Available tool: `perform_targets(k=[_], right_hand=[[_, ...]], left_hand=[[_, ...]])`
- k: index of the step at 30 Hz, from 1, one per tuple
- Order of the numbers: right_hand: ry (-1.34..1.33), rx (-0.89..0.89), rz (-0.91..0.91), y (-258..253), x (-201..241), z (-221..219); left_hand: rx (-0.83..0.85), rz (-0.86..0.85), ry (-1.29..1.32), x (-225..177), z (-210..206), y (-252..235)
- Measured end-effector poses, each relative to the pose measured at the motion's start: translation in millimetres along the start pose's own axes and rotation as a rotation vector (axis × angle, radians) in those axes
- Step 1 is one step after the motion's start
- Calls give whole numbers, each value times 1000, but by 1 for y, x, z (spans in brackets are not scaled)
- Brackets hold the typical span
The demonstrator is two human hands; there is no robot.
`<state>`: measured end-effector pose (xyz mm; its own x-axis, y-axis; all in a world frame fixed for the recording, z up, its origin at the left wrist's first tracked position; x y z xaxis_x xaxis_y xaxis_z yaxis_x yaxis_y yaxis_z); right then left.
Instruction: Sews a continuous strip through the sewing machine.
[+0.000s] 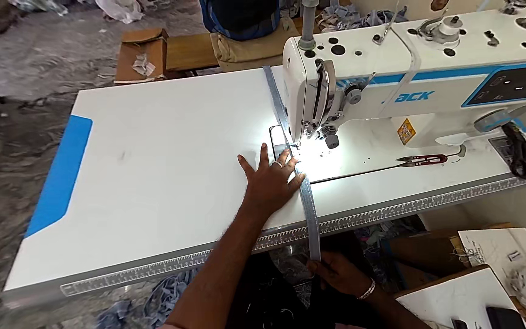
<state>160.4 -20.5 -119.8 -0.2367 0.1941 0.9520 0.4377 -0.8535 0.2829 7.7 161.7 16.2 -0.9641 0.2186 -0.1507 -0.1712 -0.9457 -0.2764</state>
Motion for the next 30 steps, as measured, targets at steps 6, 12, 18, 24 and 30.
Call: perform_targets(k=[6, 12, 18, 24, 30], right_hand=[[622, 91, 37, 12, 67, 77], [1108, -882, 181, 19, 177, 265], [1124, -893, 68, 20, 196, 285], [523, -106, 34, 17, 89, 127], [-44, 61, 36, -32, 32, 10]], left_hand=[[40, 57, 14, 7, 0, -19], [3, 65, 19, 6, -1, -20], [-5, 92, -1, 7, 0, -21], [-33, -67, 73, -30, 10, 47], [-25, -103, 70, -38, 12, 69]])
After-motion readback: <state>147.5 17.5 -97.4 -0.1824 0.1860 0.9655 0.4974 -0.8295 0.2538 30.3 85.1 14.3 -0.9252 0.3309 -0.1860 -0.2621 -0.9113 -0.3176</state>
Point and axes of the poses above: each hand's wrist, its own y-axis away from the middle knuckle, its own z-axis out of the back of the hand, x = y × z, the point moved 9 cm from there along -y, towards the middle knuckle, and after that the axes turned 14 degrees about -x, right-handed, at the moved point
